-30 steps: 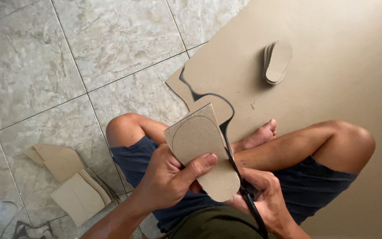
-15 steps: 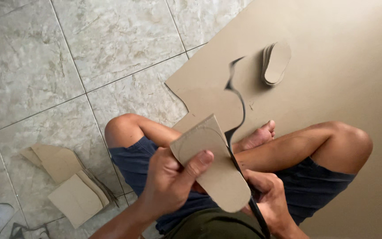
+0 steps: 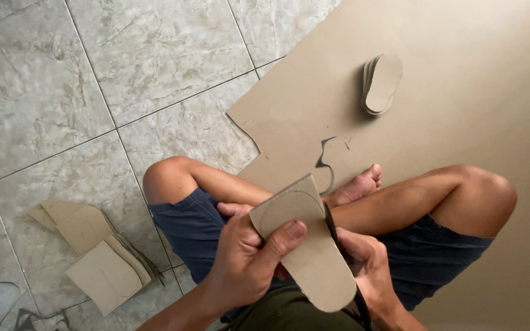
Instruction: The person sits on the floor and cuts insole shapes from a large sheet of cardboard-like material, using scissors to trim along pre-drawn outlines. They trim the edges of each cut piece, set finished insoles on a growing stack, and discard scrap pieces aside.
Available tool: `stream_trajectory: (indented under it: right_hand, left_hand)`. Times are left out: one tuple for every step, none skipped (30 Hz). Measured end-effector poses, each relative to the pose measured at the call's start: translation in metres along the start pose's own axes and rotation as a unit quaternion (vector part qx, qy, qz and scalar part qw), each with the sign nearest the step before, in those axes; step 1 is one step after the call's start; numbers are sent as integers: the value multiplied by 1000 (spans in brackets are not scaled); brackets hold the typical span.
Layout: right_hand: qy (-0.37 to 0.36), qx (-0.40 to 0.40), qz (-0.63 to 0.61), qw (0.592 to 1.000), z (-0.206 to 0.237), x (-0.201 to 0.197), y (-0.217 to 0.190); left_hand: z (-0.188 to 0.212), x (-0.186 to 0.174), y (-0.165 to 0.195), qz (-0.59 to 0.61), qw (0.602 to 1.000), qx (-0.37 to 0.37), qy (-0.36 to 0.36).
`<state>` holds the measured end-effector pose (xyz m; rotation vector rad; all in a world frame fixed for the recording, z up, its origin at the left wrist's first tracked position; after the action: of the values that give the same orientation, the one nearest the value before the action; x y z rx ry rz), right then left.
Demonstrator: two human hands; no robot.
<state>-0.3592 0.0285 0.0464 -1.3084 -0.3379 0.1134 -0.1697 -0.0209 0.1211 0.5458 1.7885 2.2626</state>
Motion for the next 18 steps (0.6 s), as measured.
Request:
stream_trajectory:
  right_hand:
    - [-5,16,-39,999,1,1,0]
    - [-10,32,-77,996,0,2,1]
    - [-8,23,-51,998,0,2,-1]
    - [-6,15,-25,1000,0,2,-3]
    - [-5,8,1,1000,1,2,-4]
    - [-6,19,34,999,1,3,-5]
    - [-8,29,67,997,-1,3,-5]
    - [-9,39,100,994,-2,3,-5]
    - [-5,30,94,995,-2,4,-6]
    - [0,21,88,996,-2,6,-8]
    - [6,15,82,996,-1,7,-9]
    - [0,0,49,999,0,9,-11]
    - [-7,-18,16,1000,-1,11,-12]
    - [-14,-37,-17,999,-2,12,-13]
    - [-8,-34,1,999,-2,12,-12]
    - [0,-29,20,999,-2,11,-11]
    - [7,-25,39,999,-2,11,-9]
    - [15,8,88,996,-2,9,-6]
  left_hand:
    - [0,1,2,-19,1000,17,-8]
    - [0,2,3,-38,999,33,-17]
    - [0,0,2,-31,999,10,-13]
    - [0,-1,1,-25,1000,-13,-9]
    - [1,-2,-1,-17,999,-37,-5]
    - [1,-3,0,-14,999,-35,-7]
    - [0,-5,0,-10,999,-33,-9]
    - [0,-6,0,-7,999,-31,-11]
    - [0,-7,1,-15,999,-27,-14]
    - [1,-7,1,-22,999,-23,-19]
    - [1,-8,1,-28,999,-21,-24]
    - [2,-7,3,-55,998,7,-35]
    - [2,-7,4,-83,995,36,-44]
    - [2,-7,6,-113,990,66,-52]
    - [3,-8,3,-88,994,35,-57]
    - [3,-9,-1,-62,996,3,-63]
    - [4,-10,-4,-35,997,-29,-69]
    - [3,-12,-7,-7,996,-68,-65]
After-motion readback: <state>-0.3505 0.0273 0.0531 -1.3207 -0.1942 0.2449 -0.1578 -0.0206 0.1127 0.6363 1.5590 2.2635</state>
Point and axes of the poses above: each hand's wrist, its own z-axis away from the middle knuckle, its own x-axis out of the palm, y = z × x, the point moved 4 cm from there along -z, towards the middle knuckle, and after that the axes turned 5 degrees about -y, right-handed, at the moved point
